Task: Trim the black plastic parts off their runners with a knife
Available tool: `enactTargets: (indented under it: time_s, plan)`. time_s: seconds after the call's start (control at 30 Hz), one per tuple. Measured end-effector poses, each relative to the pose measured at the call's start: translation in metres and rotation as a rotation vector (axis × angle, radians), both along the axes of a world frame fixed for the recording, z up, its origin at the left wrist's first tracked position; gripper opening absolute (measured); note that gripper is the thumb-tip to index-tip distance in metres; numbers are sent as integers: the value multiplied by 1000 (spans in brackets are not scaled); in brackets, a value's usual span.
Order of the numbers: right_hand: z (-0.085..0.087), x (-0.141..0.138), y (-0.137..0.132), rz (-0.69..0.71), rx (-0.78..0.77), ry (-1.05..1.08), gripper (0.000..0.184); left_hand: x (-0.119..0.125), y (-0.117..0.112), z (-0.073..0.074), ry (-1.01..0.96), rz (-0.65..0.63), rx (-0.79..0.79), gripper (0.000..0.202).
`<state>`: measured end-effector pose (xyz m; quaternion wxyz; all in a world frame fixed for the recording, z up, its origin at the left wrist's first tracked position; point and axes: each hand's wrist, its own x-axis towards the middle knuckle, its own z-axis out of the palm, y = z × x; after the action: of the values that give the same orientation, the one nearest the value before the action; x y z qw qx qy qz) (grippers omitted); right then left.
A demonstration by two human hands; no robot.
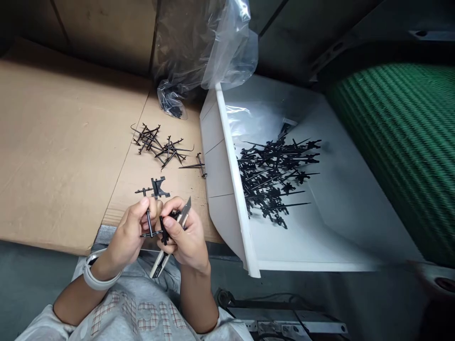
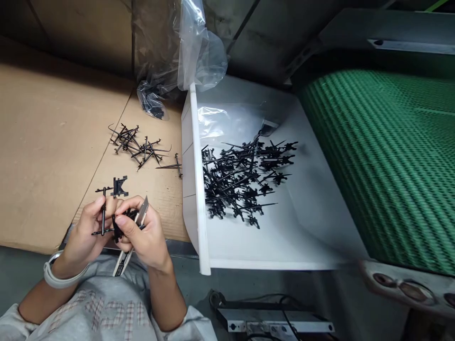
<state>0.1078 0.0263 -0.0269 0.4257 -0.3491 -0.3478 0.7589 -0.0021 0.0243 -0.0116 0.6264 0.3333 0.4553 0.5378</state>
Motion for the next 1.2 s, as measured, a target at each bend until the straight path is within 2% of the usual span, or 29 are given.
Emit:
enactTargets:
  time_s: [0.07, 0.17, 0.23, 0.3, 0.37, 0.43, 0.53, 0.67, 0.9, 1.0, 1.07, 1.13, 1.17, 1.2]
  plan:
    - [0, 1, -3, -106, 23, -41, 49, 0, -1, 0, 7, 31, 10, 58]
    - [1, 5, -3, -367, 62, -127, 43, -12, -9, -5, 78, 173, 85, 60]
    - [3, 8, 0, -469, 72, -165, 42, -22, -15, -6, 149, 184, 123, 62]
    - [6, 10, 4, -432, 62, -173, 45, -30, -18, -3, 213, 53, 118, 57]
    - [8, 9, 8, -316, 41, -163, 48, -33, -18, 3, 259, -114, 103, 51]
    - [9, 8, 10, -212, 27, -155, 53, -32, -16, 8, 292, -223, 101, 50]
    - [8, 6, 9, -147, 31, -182, 54, -30, -14, 11, 336, -319, 96, 49]
    - [6, 6, 3, -170, 91, -269, 46, -32, -16, 6, 333, -381, 73, 52]
    - [13, 17, -4, -279, 311, -474, 22, -27, -12, 1, -58, -440, -63, 62]
    - [17, 26, -4, -239, 380, -513, 13, -26, -13, 4, -274, -558, -176, 66]
    - [17, 31, -4, -226, 390, -524, 15, -33, -19, 9, -394, -633, -295, 69]
    - [13, 35, -3, -263, 362, -540, 21, -50, -26, 16, -324, -668, -302, 70]
    - [10, 37, -2, -295, 337, -552, 24, -60, -29, 19, -210, -672, -246, 69]
    - [6, 38, -1, -327, 308, -563, 26, -72, -29, 23, -16, -678, -132, 65]
